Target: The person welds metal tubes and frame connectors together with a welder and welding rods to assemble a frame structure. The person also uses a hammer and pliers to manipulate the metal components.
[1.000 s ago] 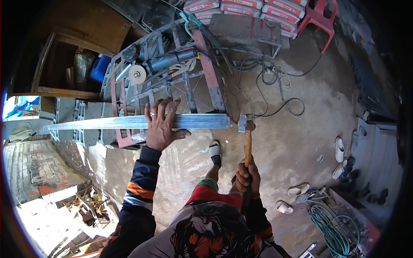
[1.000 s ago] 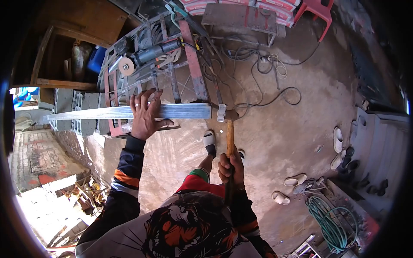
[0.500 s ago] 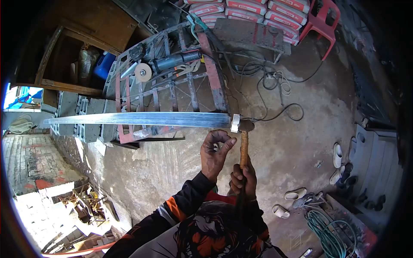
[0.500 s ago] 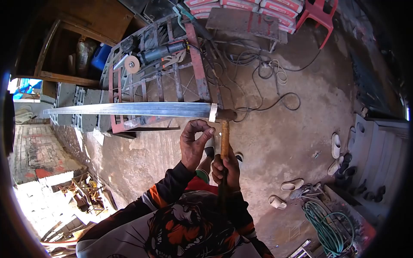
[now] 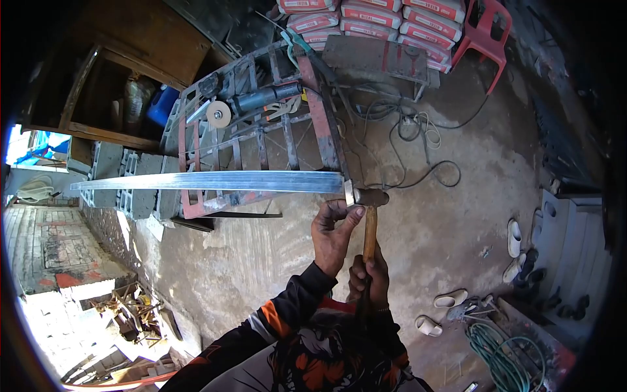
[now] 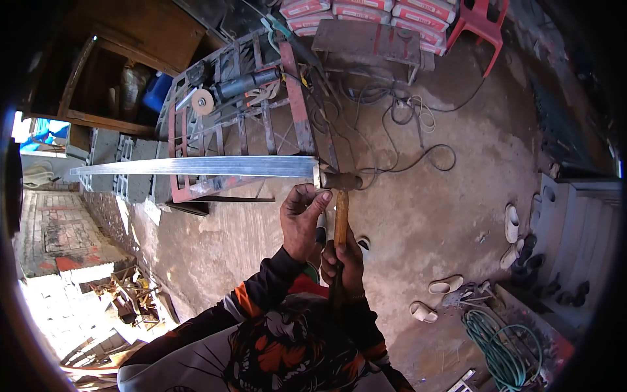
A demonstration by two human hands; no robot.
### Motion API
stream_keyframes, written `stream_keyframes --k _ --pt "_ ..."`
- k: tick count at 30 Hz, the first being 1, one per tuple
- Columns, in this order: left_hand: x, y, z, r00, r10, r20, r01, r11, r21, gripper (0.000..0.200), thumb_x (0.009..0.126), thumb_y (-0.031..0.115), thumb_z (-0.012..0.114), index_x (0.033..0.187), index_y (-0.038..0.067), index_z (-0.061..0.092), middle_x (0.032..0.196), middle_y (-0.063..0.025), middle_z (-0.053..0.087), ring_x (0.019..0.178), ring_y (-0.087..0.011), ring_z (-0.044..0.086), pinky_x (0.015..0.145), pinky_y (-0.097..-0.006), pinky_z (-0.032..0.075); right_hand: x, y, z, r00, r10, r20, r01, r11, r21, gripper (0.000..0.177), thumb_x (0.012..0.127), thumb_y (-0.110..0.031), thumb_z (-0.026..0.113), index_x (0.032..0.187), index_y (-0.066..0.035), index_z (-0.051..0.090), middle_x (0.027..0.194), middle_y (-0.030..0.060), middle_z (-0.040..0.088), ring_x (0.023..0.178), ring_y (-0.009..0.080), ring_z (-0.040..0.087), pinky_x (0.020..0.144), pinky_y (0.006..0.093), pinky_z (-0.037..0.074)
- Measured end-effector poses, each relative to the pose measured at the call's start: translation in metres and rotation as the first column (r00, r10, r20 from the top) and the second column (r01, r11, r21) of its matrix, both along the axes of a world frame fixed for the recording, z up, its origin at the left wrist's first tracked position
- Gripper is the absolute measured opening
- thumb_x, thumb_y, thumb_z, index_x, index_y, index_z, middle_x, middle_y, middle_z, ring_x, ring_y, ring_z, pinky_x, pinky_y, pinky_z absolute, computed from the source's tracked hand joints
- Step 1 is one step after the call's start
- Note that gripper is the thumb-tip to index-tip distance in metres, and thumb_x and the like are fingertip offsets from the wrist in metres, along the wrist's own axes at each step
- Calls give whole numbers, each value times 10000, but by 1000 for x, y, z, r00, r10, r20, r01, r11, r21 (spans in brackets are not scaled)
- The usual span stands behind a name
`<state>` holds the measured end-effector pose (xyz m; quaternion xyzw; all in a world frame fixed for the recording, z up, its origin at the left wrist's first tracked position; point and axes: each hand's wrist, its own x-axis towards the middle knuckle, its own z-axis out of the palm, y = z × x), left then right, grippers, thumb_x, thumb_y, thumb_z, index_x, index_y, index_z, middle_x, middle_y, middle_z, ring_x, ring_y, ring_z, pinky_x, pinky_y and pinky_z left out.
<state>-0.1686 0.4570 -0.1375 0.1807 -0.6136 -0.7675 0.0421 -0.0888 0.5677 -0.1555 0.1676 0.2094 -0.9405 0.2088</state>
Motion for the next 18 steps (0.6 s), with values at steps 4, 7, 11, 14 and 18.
stream_keyframes --k 4,7,11,14,18 --pt "3 1 0 999 37 -1 -37 999 40 139 881 106 752 920 44 634 871 17 671 804 -57 576 768 -236 470 3 0 -2 1000 15 -18 -15 1000 -21 651 938 -254 610 1496 -153 291 721 13 449 458 88 427 356 216 366" --pt "4 -1 5 995 103 7 -103 982 158 125 882 91 746 939 36 649 878 14 675 811 -55 580 773 -229 469 -1 -6 -2 999 38 -28 -38 999 6 665 931 -252 613 1494 -147 274 718 21 454 447 93 430 347 224 387" --pt "6 -31 11 992 99 82 -107 989 102 118 878 73 742 969 24 686 869 3 690 809 -61 597 783 -234 476 -3 -17 -8 996 75 -48 -73 997 39 676 932 -204 595 1502 -130 240 719 36 462 446 100 441 344 244 425" --pt "-1 -86 -5 989 -61 137 70 995 -67 90 858 32 743 938 11 709 871 -11 706 811 -79 620 805 -255 494 -6 -20 -12 993 89 -71 -85 994 63 664 943 -167 566 1513 -119 228 727 41 467 462 104 453 355 254 441" --pt "-11 -147 -24 997 17 75 -16 1000 -20 83 875 97 734 905 22 716 830 -21 703 766 -107 628 740 -259 478 -11 -19 -19 987 112 -115 -97 987 128 675 951 -151 552 1531 -119 210 735 42 467 471 107 455 363 265 450"
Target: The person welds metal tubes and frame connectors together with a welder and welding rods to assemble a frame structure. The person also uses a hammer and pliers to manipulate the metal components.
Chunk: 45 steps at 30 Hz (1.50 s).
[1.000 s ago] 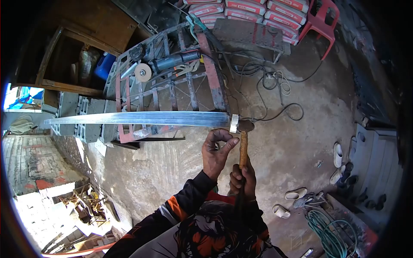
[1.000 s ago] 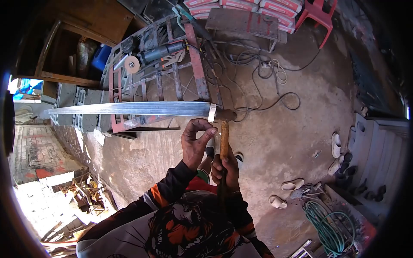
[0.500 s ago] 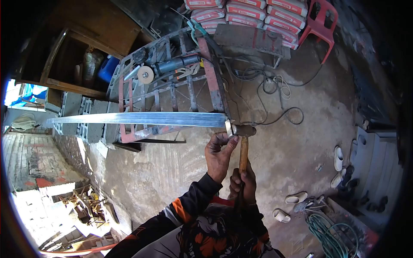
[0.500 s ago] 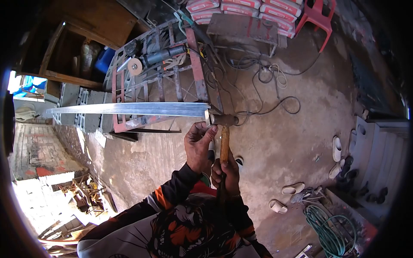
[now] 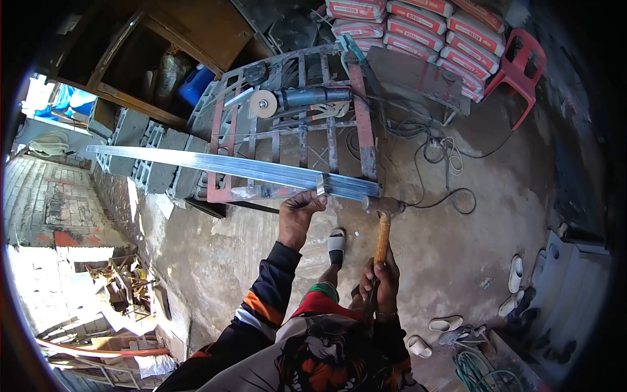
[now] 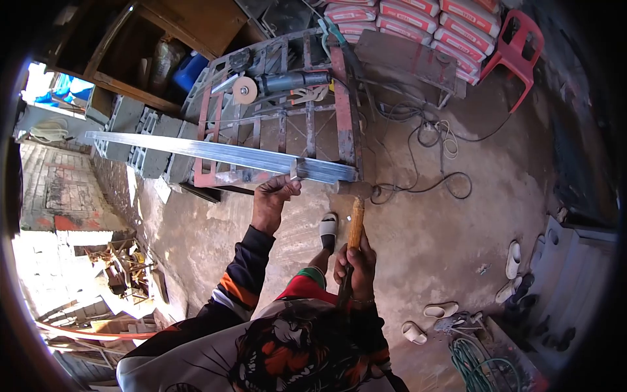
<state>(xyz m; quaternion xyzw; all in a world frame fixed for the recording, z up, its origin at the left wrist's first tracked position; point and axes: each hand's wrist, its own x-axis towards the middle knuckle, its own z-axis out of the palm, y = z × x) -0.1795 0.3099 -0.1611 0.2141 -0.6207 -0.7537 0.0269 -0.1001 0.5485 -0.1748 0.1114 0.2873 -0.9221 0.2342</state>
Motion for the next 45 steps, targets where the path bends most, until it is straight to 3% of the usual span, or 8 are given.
stream_keyframes --k 13,17,22,24,28,32,40,45 --pt "22 -65 -21 990 29 141 -130 606 785 60 942 156 657 987 118 643 956 -2 683 874 -164 663 833 -355 519 -71 -16 65 896 313 -315 11 694 720 617 953 -57 557 1518 -16 314 724 24 510 542 59 455 470 244 432" --pt "28 -87 -6 978 51 202 -136 890 434 68 874 101 733 928 67 710 885 12 670 836 -126 643 771 -312 546 -158 -52 93 270 745 -609 516 422 745 575 914 -95 625 1459 -85 443 902 175 661 781 352 651 691 421 518" --pt "48 -118 17 990 -110 -93 108 994 -24 49 835 74 740 883 75 743 893 0 693 879 -163 682 803 -310 533 -240 -133 90 75 953 -294 488 222 844 536 912 -160 636 1430 -183 500 1001 146 668 833 328 666 729 419 533" --pt "58 -124 57 946 -210 245 309 369 -876 44 818 134 717 847 154 744 834 10 658 825 -199 656 811 -357 458 -263 -166 70 -1 972 -235 506 203 838 516 914 -176 633 1417 -209 520 1049 136 671 864 322 672 751 410 540" --pt "76 -124 81 969 -160 190 219 194 -956 46 763 191 751 799 184 723 785 35 616 783 -168 596 842 -366 345 -283 -214 24 -142 938 -317 639 332 694 519 883 -200 668 1387 -239 550 1016 97 653 845 283 670 728 401 547" --pt "79 -125 93 972 -173 156 218 435 -874 86 750 163 781 815 182 729 803 48 639 798 -146 598 845 -348 326 -291 -229 7 -180 933 -312 652 351 672 503 854 -209 699 1344 -258 599 968 72 631 835 257 649 714 380 538" --pt "48 -107 76 997 -82 12 82 996 -37 129 770 20 799 860 22 706 858 -26 628 847 -134 583 801 -282 451 -281 -199 38 -50 951 -305 670 258 696 328 844 -157 709 1171 -150 694 1040 59 612 954 262 627 756 392 513" --pt "25 -76 68 997 -59 -41 57 998 -31 112 789 29 788 871 13 713 881 -27 632 869 -127 577 815 -275 440 -205 -125 95 665 613 -428 254 353 901 123 894 -89 675 1003 -37 696 865 60 670 769 149 651 710 298 512"
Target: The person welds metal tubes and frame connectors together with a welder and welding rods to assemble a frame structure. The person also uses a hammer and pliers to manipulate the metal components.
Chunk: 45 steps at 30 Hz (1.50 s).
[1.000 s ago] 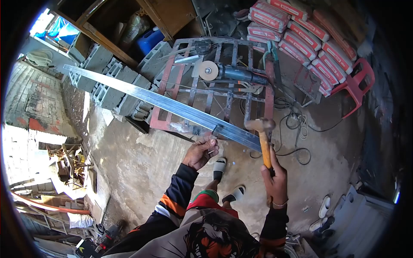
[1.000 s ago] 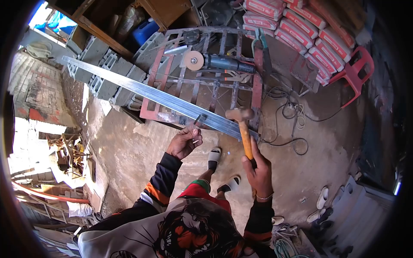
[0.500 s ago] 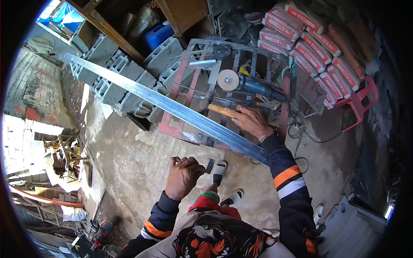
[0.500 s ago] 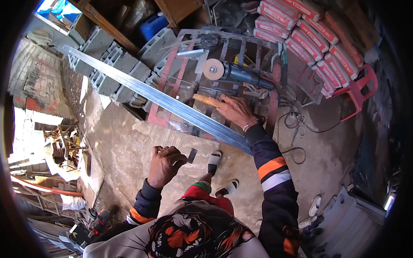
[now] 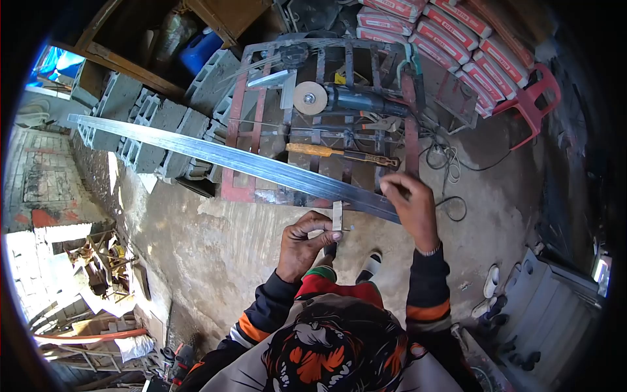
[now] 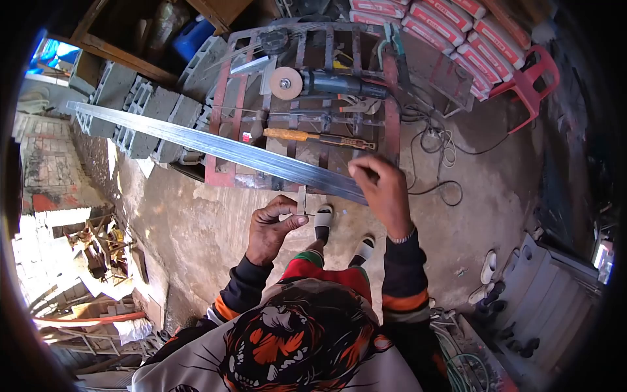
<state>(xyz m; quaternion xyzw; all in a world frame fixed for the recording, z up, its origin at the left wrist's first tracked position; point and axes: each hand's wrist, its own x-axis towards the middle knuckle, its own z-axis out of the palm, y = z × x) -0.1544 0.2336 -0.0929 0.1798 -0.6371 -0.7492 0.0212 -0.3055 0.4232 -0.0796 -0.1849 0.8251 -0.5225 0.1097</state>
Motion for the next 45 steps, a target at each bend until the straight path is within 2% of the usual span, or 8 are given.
stream_keyframes --k 3,7,13,19,30,34,41,45 --pt "-7 25 -4 999 -29 22 28 999 38 101 799 25 779 875 6 716 883 -27 636 865 -123 577 820 -269 442 73 40 -24 868 26 495 165 927 -337 161 940 -86 669 1042 37 662 963 28 671 871 76 620 768 219 502" --pt "-8 67 -19 991 -133 17 132 990 57 114 818 45 774 923 27 735 911 -21 656 820 -104 592 732 -255 473 134 45 -39 816 -117 566 450 743 -495 225 938 -53 664 1142 31 620 974 27 665 902 58 605 792 207 486" --pt "1 136 -56 958 -182 222 60 883 466 122 859 34 735 980 31 719 901 -23 693 788 -88 602 712 -226 481 146 98 -61 836 -197 513 486 701 -522 177 915 -17 672 1071 61 643 967 67 629 861 111 637 741 255 548" --pt "10 183 -89 936 -284 206 142 844 517 97 885 52 698 980 33 708 924 -62 708 923 -172 649 901 -325 491 147 155 -86 848 -170 502 458 711 -533 135 921 4 649 1045 58 650 966 64 629 801 107 648 729 241 546" --pt "27 236 -101 950 -58 308 -216 592 777 237 936 109 655 1164 48 641 1068 -63 680 922 -167 650 898 -328 514 135 181 -114 954 -298 -21 281 919 -276 175 834 32 690 996 -33 695 926 82 674 740 171 651 642 276 513" --pt "21 234 -92 948 23 319 -263 622 737 226 928 78 663 1152 47 651 1050 -61 688 933 -178 656 895 -326 524 133 172 -118 936 -322 -142 286 931 -226 191 817 52 690 989 -32 696 919 81 676 735 170 641 632 279 506" --pt "-17 158 -88 851 348 394 -479 820 312 662 929 546 606 1320 24 489 1074 -110 614 858 -166 604 753 -300 494 132 177 -124 917 -398 21 393 896 -204 200 807 95 681 971 -19 694 937 80 656 739 145 631 633 259 500" --pt "-41 136 -80 842 355 406 -497 805 326 406 885 455 719 1006 77 630 931 -45 661 760 -109 622 605 -229 475 124 176 -126 927 -375 22 371 903 -218 199 809 100 677 971 -15 693 954 72 651 751 132 627 631 241 500"
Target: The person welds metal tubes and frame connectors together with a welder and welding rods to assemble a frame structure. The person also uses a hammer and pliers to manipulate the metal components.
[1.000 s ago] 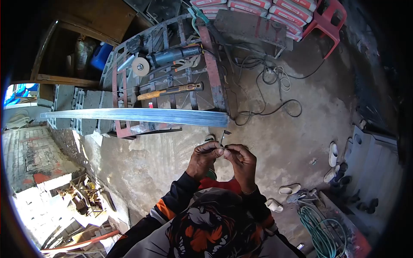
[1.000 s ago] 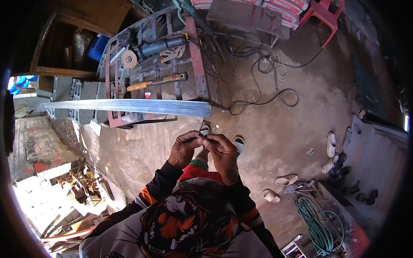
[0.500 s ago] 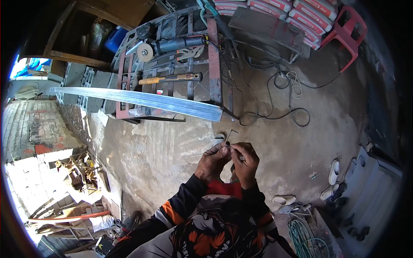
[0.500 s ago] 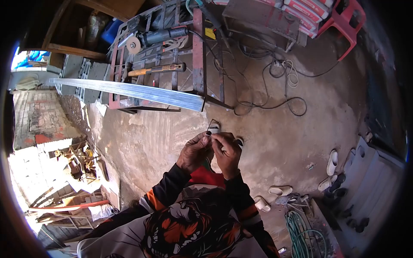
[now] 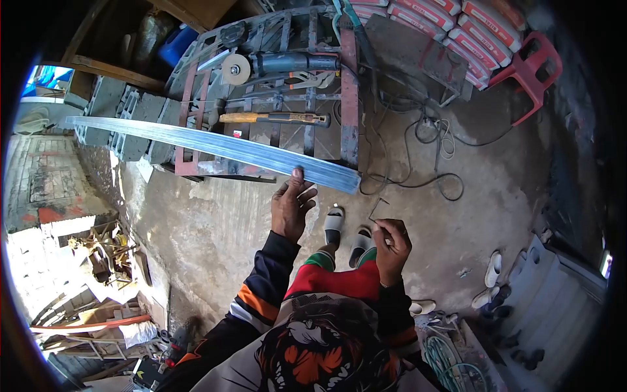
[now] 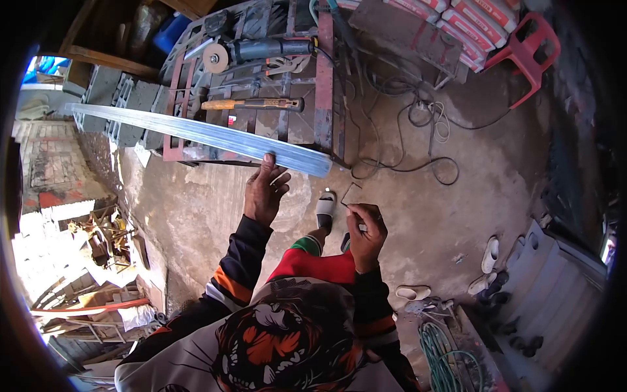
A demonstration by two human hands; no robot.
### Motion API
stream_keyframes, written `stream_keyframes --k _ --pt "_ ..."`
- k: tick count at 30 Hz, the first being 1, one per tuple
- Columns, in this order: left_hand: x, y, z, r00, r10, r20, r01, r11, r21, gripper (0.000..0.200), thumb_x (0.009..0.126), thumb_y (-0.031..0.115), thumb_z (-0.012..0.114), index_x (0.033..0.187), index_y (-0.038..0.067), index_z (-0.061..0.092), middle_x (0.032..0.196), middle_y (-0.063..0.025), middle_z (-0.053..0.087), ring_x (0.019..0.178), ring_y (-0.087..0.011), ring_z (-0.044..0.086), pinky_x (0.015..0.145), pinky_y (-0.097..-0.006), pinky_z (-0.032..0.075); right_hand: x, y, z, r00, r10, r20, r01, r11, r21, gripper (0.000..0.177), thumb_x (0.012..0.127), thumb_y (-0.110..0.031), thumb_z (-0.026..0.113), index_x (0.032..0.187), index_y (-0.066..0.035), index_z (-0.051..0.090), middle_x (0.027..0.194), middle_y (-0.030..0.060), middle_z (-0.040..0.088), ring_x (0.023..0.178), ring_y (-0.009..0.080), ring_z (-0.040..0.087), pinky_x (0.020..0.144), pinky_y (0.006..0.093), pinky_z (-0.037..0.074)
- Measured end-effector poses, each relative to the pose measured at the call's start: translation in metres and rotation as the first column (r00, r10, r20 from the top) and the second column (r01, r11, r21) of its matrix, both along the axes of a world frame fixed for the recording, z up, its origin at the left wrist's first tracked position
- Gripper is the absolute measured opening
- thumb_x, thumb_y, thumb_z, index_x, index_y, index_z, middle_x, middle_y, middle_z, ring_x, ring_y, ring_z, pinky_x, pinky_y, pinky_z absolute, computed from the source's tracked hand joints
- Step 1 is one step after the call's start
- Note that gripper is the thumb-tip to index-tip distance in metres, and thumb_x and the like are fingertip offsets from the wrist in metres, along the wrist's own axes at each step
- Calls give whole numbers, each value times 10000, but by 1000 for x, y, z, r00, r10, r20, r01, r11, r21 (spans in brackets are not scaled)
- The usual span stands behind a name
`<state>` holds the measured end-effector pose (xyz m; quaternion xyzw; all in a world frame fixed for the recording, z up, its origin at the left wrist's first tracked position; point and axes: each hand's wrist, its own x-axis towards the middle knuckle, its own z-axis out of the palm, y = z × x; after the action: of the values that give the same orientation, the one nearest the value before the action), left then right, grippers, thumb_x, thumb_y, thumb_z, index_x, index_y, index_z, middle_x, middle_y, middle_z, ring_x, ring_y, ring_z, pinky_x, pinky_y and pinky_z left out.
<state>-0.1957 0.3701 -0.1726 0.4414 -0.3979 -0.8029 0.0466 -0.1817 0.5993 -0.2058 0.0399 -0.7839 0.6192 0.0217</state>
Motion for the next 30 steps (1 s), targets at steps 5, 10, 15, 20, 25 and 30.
stream_keyframes --k 5,10,15,20,25,30 --pt "3 -8 7 1000 3 12 -2 995 -102 368 851 385 776 971 64 643 851 -29 661 706 -112 623 579 -226 468 -1 -2 0 1000 5 19 -5 1000 6 199 808 111 676 966 -9 688 959 77 648 760 130 626 619 235 493" --pt "30 -62 10 949 -207 238 225 -86 -971 677 747 355 841 1280 82 526 1137 -97 622 1004 -227 594 766 -357 477 -3 14 -2 998 59 0 -59 998 6 212 805 118 678 976 -7 687 966 85 643 752 120 620 612 233 491" --pt "-23 -116 30 611 -353 709 359 -675 -645 755 727 480 764 1408 280 506 1412 0 485 1382 -272 360 1151 -571 105 -11 32 2 992 127 17 -127 992 -25 215 811 114 676 992 -1 679 962 83 642 740 122 615 619 232 486" --pt "-26 -125 31 560 -371 741 343 -710 -615 672 752 448 764 1375 306 555 1337 22 562 1325 -201 456 1173 -562 60 -18 24 -5 988 152 -41 -154 987 -38 182 817 100 682 970 3 681 940 72 641 723 121 605 630 239 478" --pt "-27 -132 36 574 -283 768 367 -750 -551 680 735 376 791 1371 343 555 1316 40 582 1293 -188 497 1147 -621 89 -34 4 -11 979 190 -75 -197 975 -99 172 822 80 697 968 -10 688 907 58 633 699 103 562 608 235 446" --pt "-22 -157 43 550 -185 814 481 -727 -490 685 746 304 793 1381 350 540 1384 60 554 1327 -147 474 1138 -620 115 -54 -14 -11 969 205 -138 -213 976 -50 160 830 48 705 971 -27 693 880 39 620 661 96 536 575 233 432"
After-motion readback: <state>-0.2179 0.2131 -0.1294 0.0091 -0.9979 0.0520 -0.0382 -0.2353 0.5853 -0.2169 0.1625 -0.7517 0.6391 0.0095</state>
